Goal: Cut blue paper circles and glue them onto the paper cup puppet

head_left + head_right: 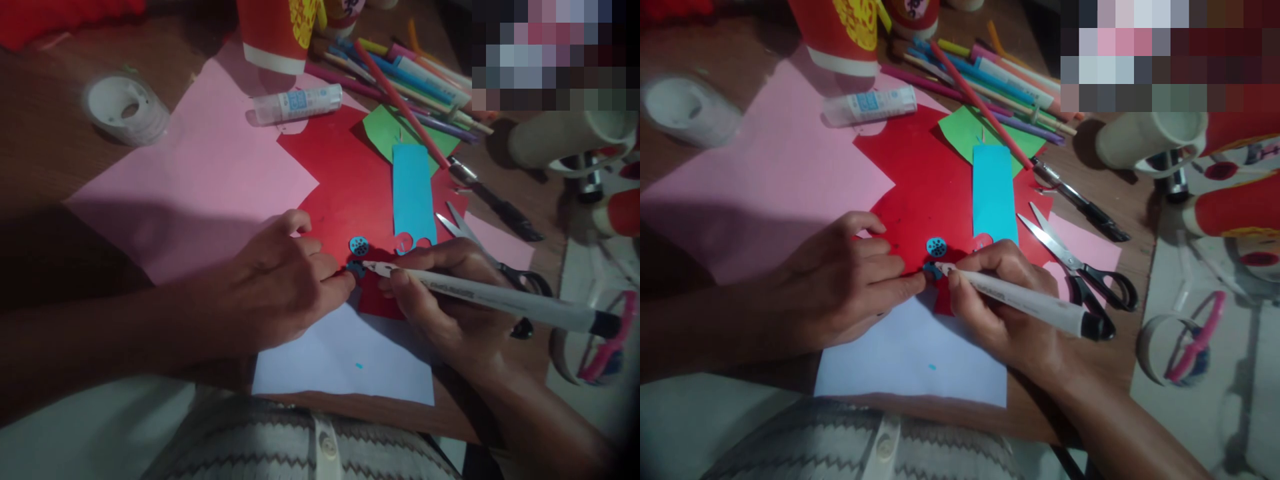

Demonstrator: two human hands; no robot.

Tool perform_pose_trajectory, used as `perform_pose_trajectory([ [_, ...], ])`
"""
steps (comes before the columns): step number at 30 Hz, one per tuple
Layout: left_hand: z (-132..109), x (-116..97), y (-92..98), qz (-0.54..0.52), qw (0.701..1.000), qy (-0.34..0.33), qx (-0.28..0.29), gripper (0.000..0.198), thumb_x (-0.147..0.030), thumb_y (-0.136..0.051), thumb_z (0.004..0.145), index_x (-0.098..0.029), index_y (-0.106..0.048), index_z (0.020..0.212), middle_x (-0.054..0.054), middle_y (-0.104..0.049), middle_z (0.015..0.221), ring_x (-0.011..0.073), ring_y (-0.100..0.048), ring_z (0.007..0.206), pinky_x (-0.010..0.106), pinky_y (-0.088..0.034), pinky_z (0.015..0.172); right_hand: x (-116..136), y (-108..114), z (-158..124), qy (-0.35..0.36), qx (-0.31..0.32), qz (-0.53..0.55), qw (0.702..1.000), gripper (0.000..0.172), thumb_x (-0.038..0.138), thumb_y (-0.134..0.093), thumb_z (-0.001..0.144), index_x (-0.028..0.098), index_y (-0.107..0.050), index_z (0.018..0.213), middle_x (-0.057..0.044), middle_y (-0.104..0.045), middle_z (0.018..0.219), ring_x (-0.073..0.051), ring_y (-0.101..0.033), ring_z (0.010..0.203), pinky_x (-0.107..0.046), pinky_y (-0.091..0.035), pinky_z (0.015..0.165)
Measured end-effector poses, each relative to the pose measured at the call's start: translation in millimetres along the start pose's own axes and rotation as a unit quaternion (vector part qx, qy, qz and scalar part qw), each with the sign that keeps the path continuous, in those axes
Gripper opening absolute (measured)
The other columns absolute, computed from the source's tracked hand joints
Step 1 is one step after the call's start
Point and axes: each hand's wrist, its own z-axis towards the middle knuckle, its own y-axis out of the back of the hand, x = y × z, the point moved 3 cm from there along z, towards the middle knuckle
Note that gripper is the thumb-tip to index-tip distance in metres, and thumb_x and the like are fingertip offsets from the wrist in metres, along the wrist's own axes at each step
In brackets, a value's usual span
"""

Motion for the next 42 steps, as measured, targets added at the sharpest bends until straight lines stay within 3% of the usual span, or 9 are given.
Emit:
perform_pose_trajectory([
  [7, 0.1, -0.3, 0.4, 0.002, 0.999, -0.008, -0.043, 0.024, -0.013, -0.044, 0.083, -0.022, -0.061, 0.097, -0.003, -0.058, 0.066, 0.0146, -0.056, 0.067, 0.040, -0.039, 0.088, -0.4, -0.1, 1.0, -0.006, -0.020, 0.039, 0.999, 0.008, 0.017, -0.065, 0.077, 0.022, -0.058, 0.078, 0.003, -0.059, 0.063, -0.009, -0.051, 0.049, -0.023, -0.037, 0.040],
  [13, 0.6, 0.0, -0.6, 0.003, 1.000, 0.000, -0.011, 0.025, -0.013, -0.043, 0.083, -0.023, -0.061, 0.097, -0.003, -0.055, 0.066, 0.0136, -0.052, 0.063, 0.040, -0.037, 0.092, -1.3, 2.7, 1.4, 0.006, 0.055, -0.003, 0.998, 0.011, 0.017, -0.064, 0.076, 0.023, -0.056, 0.081, 0.004, -0.058, 0.060, -0.010, -0.052, 0.045, -0.023, -0.037, 0.035],
  [23, 1.7, 1.0, 0.7, 0.008, 1.000, -0.016, -0.019, 0.027, -0.010, -0.043, 0.080, -0.022, -0.060, 0.097, -0.003, -0.053, 0.063, 0.0139, -0.050, 0.059, 0.040, -0.040, 0.085, 3.6, 2.1, 5.5, 0.062, 0.067, -0.051, 0.994, 0.010, 0.020, -0.066, 0.076, 0.021, -0.057, 0.079, 0.004, -0.060, 0.060, -0.008, -0.053, 0.045, -0.019, -0.040, 0.037],
  [42, 0.9, 2.2, 0.5, 0.000, 1.000, -0.021, -0.021, 0.027, -0.011, -0.043, 0.083, -0.023, -0.060, 0.100, -0.004, -0.055, 0.064, 0.0141, -0.053, 0.061, 0.041, -0.040, 0.085, 3.1, -1.0, 6.6, 0.073, 0.077, -0.050, 0.993, 0.009, 0.019, -0.064, 0.077, 0.023, -0.057, 0.079, 0.003, -0.061, 0.061, -0.010, -0.053, 0.048, -0.023, -0.041, 0.041],
])
